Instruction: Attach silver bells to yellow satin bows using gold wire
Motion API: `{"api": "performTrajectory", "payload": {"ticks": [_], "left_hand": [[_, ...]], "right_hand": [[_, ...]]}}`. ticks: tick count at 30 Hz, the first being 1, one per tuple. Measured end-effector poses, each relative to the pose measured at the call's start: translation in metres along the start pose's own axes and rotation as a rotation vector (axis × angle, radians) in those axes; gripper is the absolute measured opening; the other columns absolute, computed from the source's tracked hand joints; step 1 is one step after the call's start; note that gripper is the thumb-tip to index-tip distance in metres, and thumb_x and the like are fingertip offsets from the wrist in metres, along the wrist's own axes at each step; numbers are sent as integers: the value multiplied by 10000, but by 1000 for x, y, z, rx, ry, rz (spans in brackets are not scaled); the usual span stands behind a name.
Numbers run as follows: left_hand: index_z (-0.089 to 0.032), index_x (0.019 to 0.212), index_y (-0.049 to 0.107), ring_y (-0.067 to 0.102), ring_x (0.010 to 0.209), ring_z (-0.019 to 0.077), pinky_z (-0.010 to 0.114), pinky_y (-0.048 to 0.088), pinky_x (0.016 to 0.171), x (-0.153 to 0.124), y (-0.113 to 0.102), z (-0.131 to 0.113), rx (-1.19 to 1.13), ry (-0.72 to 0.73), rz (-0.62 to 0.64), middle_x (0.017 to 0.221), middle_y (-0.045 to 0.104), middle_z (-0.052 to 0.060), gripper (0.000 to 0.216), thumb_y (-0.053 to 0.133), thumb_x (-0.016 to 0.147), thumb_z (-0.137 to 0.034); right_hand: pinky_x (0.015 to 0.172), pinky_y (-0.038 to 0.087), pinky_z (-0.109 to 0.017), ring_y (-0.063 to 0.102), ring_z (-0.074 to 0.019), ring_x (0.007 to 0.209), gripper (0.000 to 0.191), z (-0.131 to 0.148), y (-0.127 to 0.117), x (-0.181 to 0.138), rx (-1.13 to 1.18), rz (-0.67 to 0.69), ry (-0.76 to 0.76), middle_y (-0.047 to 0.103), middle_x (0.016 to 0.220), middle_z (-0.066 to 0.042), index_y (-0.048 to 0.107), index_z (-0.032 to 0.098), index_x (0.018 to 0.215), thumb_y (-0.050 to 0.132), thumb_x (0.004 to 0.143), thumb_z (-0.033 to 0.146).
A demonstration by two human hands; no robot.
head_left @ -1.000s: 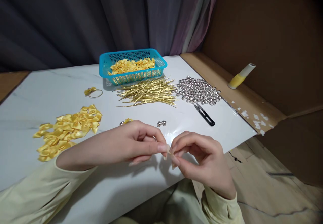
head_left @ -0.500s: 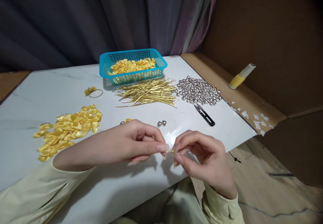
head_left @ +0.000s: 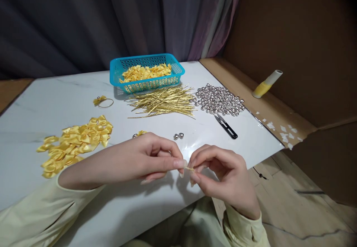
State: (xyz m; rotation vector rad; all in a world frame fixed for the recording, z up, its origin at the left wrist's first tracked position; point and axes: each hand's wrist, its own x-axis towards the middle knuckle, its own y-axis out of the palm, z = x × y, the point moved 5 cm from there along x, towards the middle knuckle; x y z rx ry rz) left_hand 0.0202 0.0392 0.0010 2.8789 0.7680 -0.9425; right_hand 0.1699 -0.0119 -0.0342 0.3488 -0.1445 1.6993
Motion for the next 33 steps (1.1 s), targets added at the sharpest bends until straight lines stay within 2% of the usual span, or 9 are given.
{"api": "performTrajectory", "payload": {"ticks": [10, 15, 23, 33], "left_hand": [[-195, 800, 677, 303, 408, 66, 179, 230, 424, 2, 0, -1, 6, 5, -8, 433, 412, -95, 84, 642, 856, -246], [-196, 801, 684, 303, 406, 68, 181, 231, 418, 2, 1, -1, 7, 24, 0, 438, 415, -91, 93, 637, 859, -250], [-196, 804, 677, 312, 408, 63, 164, 245, 419, 1, 0, -1, 17, 19, 0, 438, 405, -94, 140, 623, 886, -295], [-189, 813, 679, 310, 408, 57, 149, 244, 414, -1, 0, 1, -23, -28, -1, 432, 400, -97, 66, 653, 854, -234]], "right_hand": [[634, 602, -240, 656, -126, 702, 235, 1, 2, 0, 3, -8, 7, 696, 816, -17, 691, 213, 896, 718, 733, 46], [633, 607, -251, 657, -133, 700, 171, 2, 2, 1, -15, -2, -7, 700, 804, -25, 694, 204, 850, 713, 746, 68], [632, 597, -238, 652, -127, 710, 202, 2, 1, 0, -11, -4, -19, 701, 809, -23, 700, 202, 848, 707, 731, 37], [629, 592, -224, 648, -117, 687, 226, 2, -1, 0, 0, -19, -4, 688, 794, -10, 694, 206, 849, 703, 721, 20]]}}
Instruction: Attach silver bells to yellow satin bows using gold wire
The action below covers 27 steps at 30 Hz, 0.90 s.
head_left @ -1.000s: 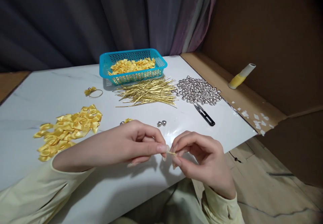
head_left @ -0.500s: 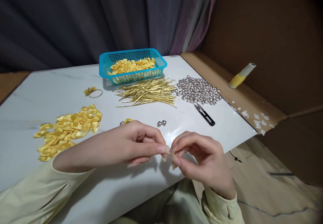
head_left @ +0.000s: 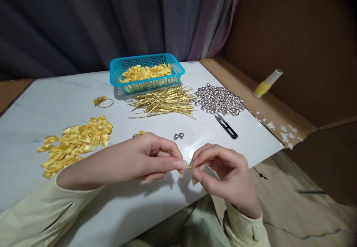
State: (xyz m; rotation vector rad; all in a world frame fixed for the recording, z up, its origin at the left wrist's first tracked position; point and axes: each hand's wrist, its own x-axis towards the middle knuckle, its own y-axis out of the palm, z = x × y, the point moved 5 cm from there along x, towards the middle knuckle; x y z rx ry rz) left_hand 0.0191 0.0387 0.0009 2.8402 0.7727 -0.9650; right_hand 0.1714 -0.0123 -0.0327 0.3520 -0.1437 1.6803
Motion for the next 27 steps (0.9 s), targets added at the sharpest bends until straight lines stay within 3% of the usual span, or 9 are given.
{"api": "performTrajectory", "payload": {"ticks": [4, 11, 27], "left_hand": [[-187, 790, 671, 313, 410, 52, 143, 248, 418, 0, 1, -2, 13, 26, 8, 436, 407, -98, 101, 643, 869, -244], [-204, 796, 685, 310, 402, 54, 150, 244, 414, 1, 1, -1, 33, 49, -3, 433, 412, -94, 153, 625, 888, -311], [-209, 802, 692, 301, 396, 55, 148, 238, 403, 1, -1, 1, 36, 46, -12, 419, 394, -95, 184, 601, 901, -335]], "right_hand": [[648, 586, -207, 659, -104, 691, 295, -5, 4, -1, 42, 52, 52, 693, 827, -1, 692, 217, 948, 735, 724, 30], [654, 569, -182, 642, -90, 692, 187, -4, 3, -1, 20, 46, 36, 691, 812, -3, 700, 200, 861, 727, 750, 52], [672, 571, -171, 640, -79, 702, 192, -1, 2, -1, 21, 41, 19, 688, 818, 6, 704, 211, 864, 715, 763, 48]]}}
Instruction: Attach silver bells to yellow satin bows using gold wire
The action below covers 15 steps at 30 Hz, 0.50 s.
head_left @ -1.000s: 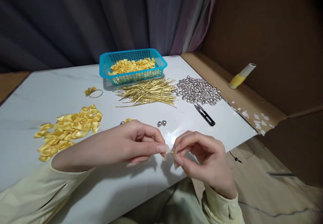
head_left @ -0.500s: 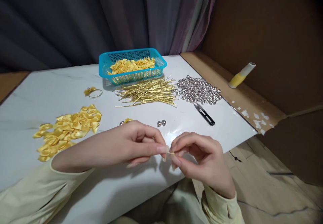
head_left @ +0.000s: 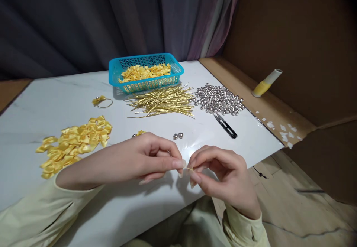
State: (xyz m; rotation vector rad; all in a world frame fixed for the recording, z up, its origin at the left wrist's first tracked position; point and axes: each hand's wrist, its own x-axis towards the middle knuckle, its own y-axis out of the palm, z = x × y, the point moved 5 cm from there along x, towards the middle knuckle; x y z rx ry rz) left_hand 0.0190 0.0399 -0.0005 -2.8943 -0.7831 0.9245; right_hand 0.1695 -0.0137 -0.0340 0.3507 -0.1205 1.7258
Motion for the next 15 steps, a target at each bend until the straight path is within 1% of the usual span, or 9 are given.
{"api": "performTrajectory", "payload": {"ticks": [7, 15], "left_hand": [[-211, 788, 695, 302, 391, 54, 143, 232, 397, -1, 0, 0, -14, -14, -11, 419, 403, -95, 101, 647, 857, -266], [-210, 787, 690, 312, 385, 50, 132, 251, 398, -1, -1, 0, -33, -27, -7, 414, 410, -98, 90, 654, 853, -259]], "right_hand": [[658, 569, -174, 639, -82, 693, 183, -1, -1, -1, -10, 2, 7, 687, 816, 1, 699, 206, 860, 713, 762, 53], [647, 567, -175, 636, -81, 672, 176, -1, -2, -1, -8, 9, 15, 682, 809, -1, 694, 198, 848, 711, 754, 50]]}}
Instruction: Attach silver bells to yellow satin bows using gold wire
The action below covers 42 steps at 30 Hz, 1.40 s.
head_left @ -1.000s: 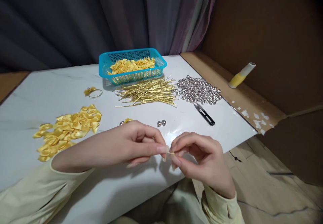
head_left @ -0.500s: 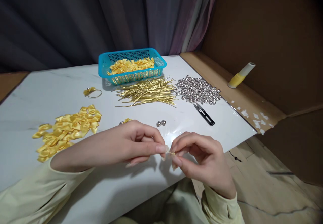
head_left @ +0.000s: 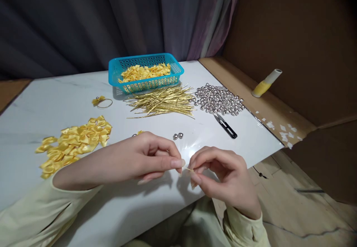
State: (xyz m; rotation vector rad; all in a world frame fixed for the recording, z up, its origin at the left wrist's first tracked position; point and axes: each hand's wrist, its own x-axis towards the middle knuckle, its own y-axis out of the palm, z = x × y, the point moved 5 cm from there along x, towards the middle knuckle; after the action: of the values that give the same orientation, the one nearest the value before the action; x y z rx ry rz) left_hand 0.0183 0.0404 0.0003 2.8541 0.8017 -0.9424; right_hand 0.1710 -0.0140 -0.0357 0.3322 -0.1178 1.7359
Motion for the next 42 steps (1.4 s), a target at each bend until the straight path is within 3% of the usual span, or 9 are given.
{"api": "performTrajectory", "payload": {"ticks": [4, 6, 9, 21, 24, 29, 33, 37, 42], "left_hand": [[-216, 799, 688, 417, 385, 61, 138, 337, 428, -1, 1, 0, 40, 5, 29, 426, 526, -87, 171, 601, 901, -322], [-214, 800, 716, 601, 596, 83, 139, 445, 605, -2, 2, -4, 140, 85, 18, 619, 686, -50, 237, 559, 934, -331], [-226, 846, 739, 650, 793, 111, 152, 461, 718, -1, 5, -7, 233, 158, -20, 823, 737, -39, 194, 593, 914, -333], [-198, 772, 678, 545, 522, 83, 160, 423, 539, 6, 6, 2, 71, 119, -2, 538, 619, -60, 160, 633, 884, -303], [-189, 771, 667, 501, 495, 77, 161, 393, 498, 6, 2, -1, 68, 136, -83, 526, 597, -66, 151, 632, 878, -290], [-191, 764, 664, 635, 694, 104, 186, 474, 693, -6, -16, -9, 119, 251, -333, 690, 683, -39, 250, 523, 948, -284], [-213, 866, 673, 653, 780, 131, 198, 474, 703, -23, -34, 9, 222, 196, -483, 797, 707, -29, 171, 561, 926, -328], [-221, 931, 690, 645, 812, 162, 229, 457, 711, -36, -36, 36, 383, 121, -445, 870, 721, 0, 193, 579, 908, -377], [-185, 799, 677, 531, 626, 134, 219, 375, 582, -51, -24, 67, 514, -11, -395, 678, 628, -5, 288, 529, 909, -406]], "right_hand": [[649, 565, -172, 638, -80, 676, 178, 0, 0, 0, -6, 1, -3, 683, 810, -2, 695, 195, 850, 712, 751, 48], [650, 565, -172, 639, -82, 683, 173, 0, 0, -1, -8, 2, -3, 685, 806, -3, 693, 193, 851, 711, 754, 51], [641, 566, -183, 637, -88, 675, 158, 0, 1, 0, -12, 12, -2, 684, 792, -4, 690, 193, 853, 716, 761, 67], [621, 575, -212, 643, -104, 654, 124, 0, 2, 1, -60, 36, 27, 690, 789, -9, 688, 194, 836, 706, 773, 89], [638, 579, -224, 651, -114, 680, 122, -1, -3, 1, -106, 20, 20, 698, 802, -14, 686, 197, 847, 696, 784, 94], [680, 573, -245, 668, -141, 769, 111, -6, -15, -1, -275, -30, 21, 707, 852, -28, 678, 202, 896, 676, 824, 117], [714, 550, -294, 657, -164, 801, 86, -12, -5, -3, -415, 126, 18, 699, 907, -43, 668, 210, 948, 655, 875, 165], [792, 521, -323, 632, -189, 917, 72, -21, 17, -5, -483, 314, 10, 676, 955, -48, 646, 220, 972, 620, 916, 184], [846, 491, -356, 563, -216, 994, 139, -31, 48, 2, -596, 357, -60, 635, 987, -66, 615, 208, 1014, 557, 927, 116]]}}
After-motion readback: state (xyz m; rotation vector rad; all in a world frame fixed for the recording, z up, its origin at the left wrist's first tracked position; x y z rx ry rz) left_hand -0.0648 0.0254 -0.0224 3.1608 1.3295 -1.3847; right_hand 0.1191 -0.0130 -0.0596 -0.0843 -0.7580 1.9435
